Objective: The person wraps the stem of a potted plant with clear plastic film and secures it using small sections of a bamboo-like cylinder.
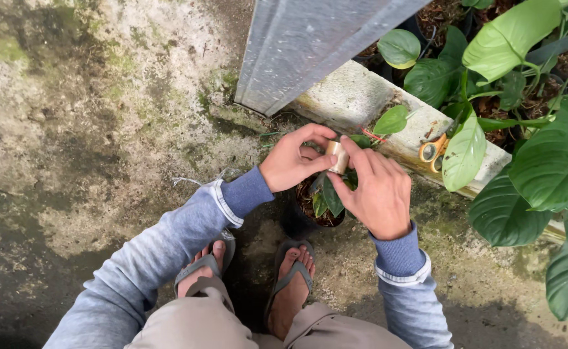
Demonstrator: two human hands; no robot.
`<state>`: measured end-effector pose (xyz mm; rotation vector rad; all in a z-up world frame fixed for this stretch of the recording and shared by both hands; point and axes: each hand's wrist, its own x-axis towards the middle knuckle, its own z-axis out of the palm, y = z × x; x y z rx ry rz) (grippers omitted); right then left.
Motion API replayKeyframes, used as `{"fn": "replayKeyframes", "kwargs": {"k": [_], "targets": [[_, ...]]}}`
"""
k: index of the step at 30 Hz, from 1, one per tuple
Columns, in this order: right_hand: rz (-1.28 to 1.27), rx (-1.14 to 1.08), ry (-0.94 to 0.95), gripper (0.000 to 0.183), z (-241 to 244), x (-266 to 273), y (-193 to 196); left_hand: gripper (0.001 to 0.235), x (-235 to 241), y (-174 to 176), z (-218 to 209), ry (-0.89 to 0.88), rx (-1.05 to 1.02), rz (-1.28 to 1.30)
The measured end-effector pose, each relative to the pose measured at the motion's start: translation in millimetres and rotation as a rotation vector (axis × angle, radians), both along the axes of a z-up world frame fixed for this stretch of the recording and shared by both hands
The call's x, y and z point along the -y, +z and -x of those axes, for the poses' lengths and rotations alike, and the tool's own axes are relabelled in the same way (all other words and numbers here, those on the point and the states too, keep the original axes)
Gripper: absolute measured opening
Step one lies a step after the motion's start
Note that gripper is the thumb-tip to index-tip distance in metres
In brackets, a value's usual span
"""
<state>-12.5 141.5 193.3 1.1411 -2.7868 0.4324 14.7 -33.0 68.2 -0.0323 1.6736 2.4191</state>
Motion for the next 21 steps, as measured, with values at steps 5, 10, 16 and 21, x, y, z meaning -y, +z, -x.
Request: {"fn": "replayKeyframes", "kwargs": {"k": [5, 10, 16, 21], "targets": [[-0.093, -0.080, -0.020, 0.050, -3, 4, -3, 0.043, 0, -12, -10, 0.058, -0.089, -0.189], [-0.079, -0.149, -0.020, 0.051, -7, 1, -13, 0.049, 1, -37, -13, 0.059, -0.209, -0.083], [0.073, -0.126, -0.037, 0.035, -12, -6, -35, 0.064, -22, -62, 6, -0.130, -0.183, -0.098], [0.296, 0.067, -0.114, 0.033, -12, -24, -53, 0.063, -34, -74, 11, -0.221, -0.252, -0.040]]}}
